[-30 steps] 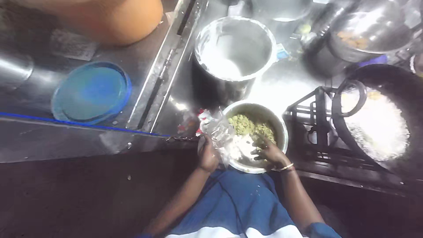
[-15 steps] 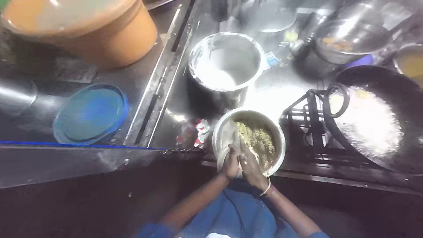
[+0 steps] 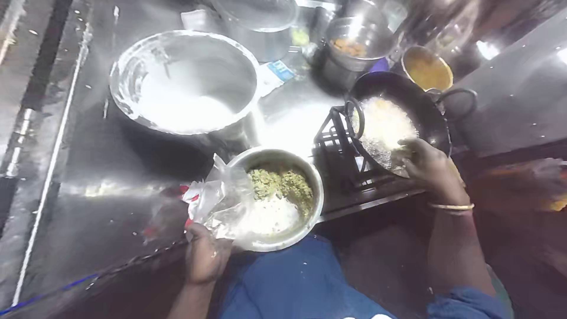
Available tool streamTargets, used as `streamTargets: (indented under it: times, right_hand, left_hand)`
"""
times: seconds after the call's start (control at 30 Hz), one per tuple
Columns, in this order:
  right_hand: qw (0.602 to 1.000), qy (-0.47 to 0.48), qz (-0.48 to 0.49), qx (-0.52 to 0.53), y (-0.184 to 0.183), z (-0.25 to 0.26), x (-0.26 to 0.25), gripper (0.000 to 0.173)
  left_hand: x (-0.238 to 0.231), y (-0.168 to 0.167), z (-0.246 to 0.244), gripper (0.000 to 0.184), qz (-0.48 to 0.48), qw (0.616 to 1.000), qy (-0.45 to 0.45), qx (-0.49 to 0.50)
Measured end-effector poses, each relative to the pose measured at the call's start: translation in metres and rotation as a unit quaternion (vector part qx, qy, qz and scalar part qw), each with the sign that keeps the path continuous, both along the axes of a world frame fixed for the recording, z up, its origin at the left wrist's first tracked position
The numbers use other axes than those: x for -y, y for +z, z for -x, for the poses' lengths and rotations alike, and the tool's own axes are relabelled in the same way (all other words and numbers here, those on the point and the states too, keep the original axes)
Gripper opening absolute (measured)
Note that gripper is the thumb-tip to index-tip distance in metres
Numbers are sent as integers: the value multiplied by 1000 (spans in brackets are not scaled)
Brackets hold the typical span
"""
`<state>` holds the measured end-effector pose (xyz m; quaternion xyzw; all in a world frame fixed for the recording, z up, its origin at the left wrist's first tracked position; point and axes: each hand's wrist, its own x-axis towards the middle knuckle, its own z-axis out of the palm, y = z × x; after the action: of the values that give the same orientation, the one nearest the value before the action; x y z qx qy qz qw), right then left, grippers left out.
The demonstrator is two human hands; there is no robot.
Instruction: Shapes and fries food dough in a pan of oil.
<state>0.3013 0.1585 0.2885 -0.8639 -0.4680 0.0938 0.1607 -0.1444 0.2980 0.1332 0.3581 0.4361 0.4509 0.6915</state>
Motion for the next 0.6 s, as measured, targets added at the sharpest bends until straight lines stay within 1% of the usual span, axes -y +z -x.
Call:
streamTargets:
  times: [0.1, 0.17, 0.2, 0.23, 0.3, 0.37, 0.4, 0.43, 0.47, 0.5, 0.53, 0.6]
  right_hand:
    - [991, 16, 133, 4, -13, -38, -9, 23]
    - [981, 36, 189, -22, -16, -51, -10, 19]
    - [981, 39, 185, -32, -13, -53, -7, 19]
    - [986, 31, 159, -35, -5, -52, -1, 20]
    - [998, 29, 56, -16, 17, -44, 17, 23]
    - [996, 73, -47, -5, 36, -27, 29, 33]
    - [990, 103, -88, -25, 34, -16, 30, 35]
    - [982, 135, -117, -69, 26, 1, 24, 33]
    - [970, 176, -112, -122, 17, 24, 10, 30]
    - [957, 220, -75, -171, 2, 53, -10, 30]
    - [942, 258, -11, -214, -20, 83, -32, 30]
    - [910, 299, 193, -214, -76, 140, -82, 30]
  left_hand:
    - [-3, -18, 13, 76, -23, 999, 21, -30]
    - [-4, -19, 17, 70, -33, 997, 46, -42]
    - [-5, -19, 20, 71, -40, 997, 55, -39]
    - [-5, -18, 23, 73, -43, 997, 63, -33]
    - [-5, -12, 28, 68, -37, 996, 70, -34]
    - [-5, 1, 28, 61, -10, 995, 93, -36]
    - [-4, 5, 31, 59, -1, 994, 106, -32]
    - [-2, 5, 36, 59, 4, 993, 114, -28]
    - [-2, 3, 39, 60, -2, 993, 116, -20]
    - [-4, -1, 42, 64, -8, 993, 115, -7]
    - [-4, -6, 43, 67, -11, 994, 111, 3]
    - [-3, -22, 38, 77, -17, 995, 97, 0]
